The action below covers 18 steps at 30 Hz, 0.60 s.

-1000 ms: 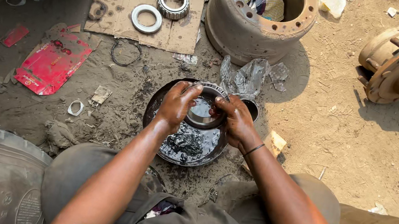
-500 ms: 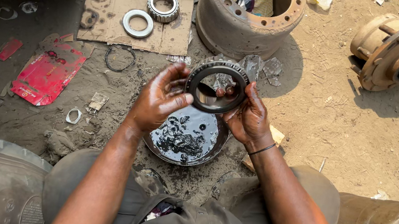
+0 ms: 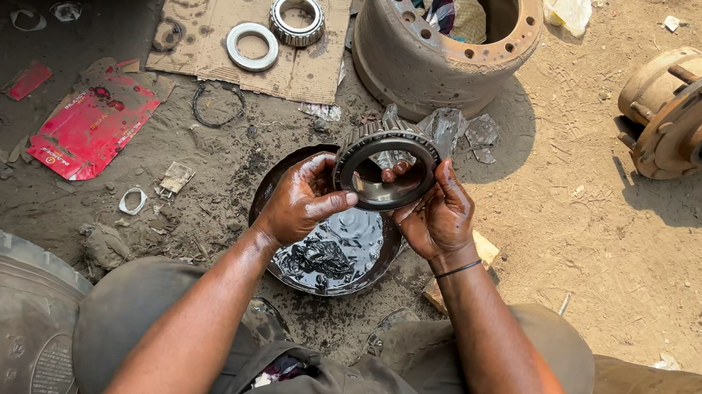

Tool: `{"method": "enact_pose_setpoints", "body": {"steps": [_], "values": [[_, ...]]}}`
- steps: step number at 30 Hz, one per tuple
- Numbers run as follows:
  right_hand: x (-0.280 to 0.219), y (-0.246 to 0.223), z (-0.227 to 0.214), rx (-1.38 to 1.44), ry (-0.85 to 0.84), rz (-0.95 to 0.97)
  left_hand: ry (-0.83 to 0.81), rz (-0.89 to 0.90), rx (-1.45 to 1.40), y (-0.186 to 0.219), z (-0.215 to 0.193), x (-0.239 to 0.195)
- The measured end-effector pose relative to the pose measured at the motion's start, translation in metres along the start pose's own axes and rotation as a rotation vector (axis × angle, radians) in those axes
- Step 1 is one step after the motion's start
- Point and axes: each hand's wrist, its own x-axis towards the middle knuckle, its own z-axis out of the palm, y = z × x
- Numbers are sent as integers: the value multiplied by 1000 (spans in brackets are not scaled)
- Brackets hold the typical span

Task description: The person sits on the ground and cleans a tapered roller bearing and a cylindrical metal housing by hand using a dark liquid in a shallow pan. The person scrubs the bearing and housing repeatedly, then places the cleaned bearing on a nearby cardboard sheet.

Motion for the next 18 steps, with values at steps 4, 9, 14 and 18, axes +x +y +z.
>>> {"method": "enact_pose_setpoints", "body": {"steps": [4, 9, 14, 18], "values": [[0, 0, 0, -26, -63, 18, -21, 68, -64, -1, -2, 1], [-2, 3, -1, -45, -24, 32, -23, 95, -93, 0, -6, 2], [-2, 6, -2, -50, 7, 27, 9, 76, -77, 3, -5, 0], [-2, 8, -3, -50, 32, 34, 22, 80, -84, 7, -5, 0]]}}
